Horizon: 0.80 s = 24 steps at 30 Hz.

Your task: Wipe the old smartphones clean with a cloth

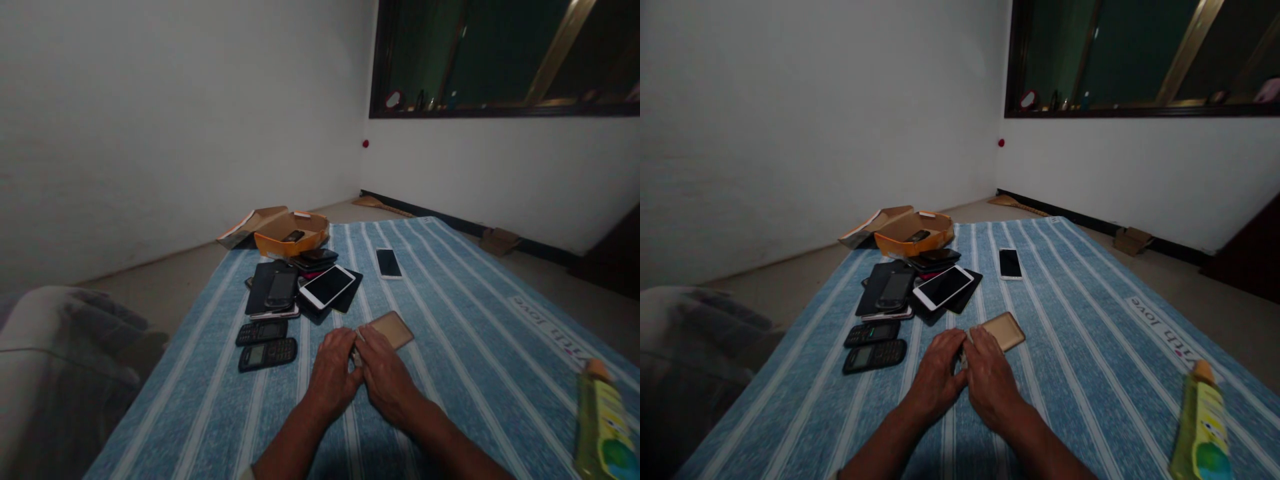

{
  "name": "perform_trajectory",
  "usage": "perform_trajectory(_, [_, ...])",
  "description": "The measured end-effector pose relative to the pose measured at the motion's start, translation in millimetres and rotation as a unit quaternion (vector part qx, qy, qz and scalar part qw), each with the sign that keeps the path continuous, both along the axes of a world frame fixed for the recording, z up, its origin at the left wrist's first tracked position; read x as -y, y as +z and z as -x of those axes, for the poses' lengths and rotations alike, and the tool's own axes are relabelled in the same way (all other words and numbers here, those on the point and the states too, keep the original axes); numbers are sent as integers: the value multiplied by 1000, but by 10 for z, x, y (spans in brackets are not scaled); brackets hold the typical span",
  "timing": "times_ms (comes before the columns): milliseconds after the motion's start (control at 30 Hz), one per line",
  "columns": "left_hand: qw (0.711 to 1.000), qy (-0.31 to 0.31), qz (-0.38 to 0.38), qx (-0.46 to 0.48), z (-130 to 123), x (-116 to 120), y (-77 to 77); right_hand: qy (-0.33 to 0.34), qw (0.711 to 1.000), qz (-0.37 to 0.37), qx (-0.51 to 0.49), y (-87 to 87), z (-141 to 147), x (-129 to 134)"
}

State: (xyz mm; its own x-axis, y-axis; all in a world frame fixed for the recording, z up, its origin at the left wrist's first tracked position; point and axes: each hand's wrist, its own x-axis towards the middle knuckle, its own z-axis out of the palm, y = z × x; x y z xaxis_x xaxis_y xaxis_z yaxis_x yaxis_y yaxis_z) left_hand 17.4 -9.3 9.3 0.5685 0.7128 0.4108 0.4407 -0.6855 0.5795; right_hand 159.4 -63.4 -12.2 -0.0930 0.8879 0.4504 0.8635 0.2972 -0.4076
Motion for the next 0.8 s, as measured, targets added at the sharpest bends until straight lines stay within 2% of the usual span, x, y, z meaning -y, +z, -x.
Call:
perform_trajectory(100, [1000,4,2,-3,9,1,-6,12,1000,9,5,31,-96,-33])
perform_trajectory(233, [1000,18,15,-7,11,11,17,-69,997,-4,19,-19,-336,-140])
perform_trajectory(333, [1000,18,24,-4,5,17,46,-101,994,-1,29,-20,-354,-187])
perform_trajectory(400, [1000,17,26,-1,0,15,47,-76,997,7,29,23,-262,-185])
perform_trajectory(533, [1000,13,24,5,-1,-4,3,33,999,23,9,145,-31,-167])
perform_trajectory(600, [1000,8,22,8,2,-13,-17,60,998,27,1,173,0,-178])
perform_trajectory(667, [1000,5,24,7,6,-16,-18,48,998,27,4,164,-52,-204])
perform_trajectory(800, [999,11,35,-3,9,-2,22,-26,999,12,27,74,-288,-286])
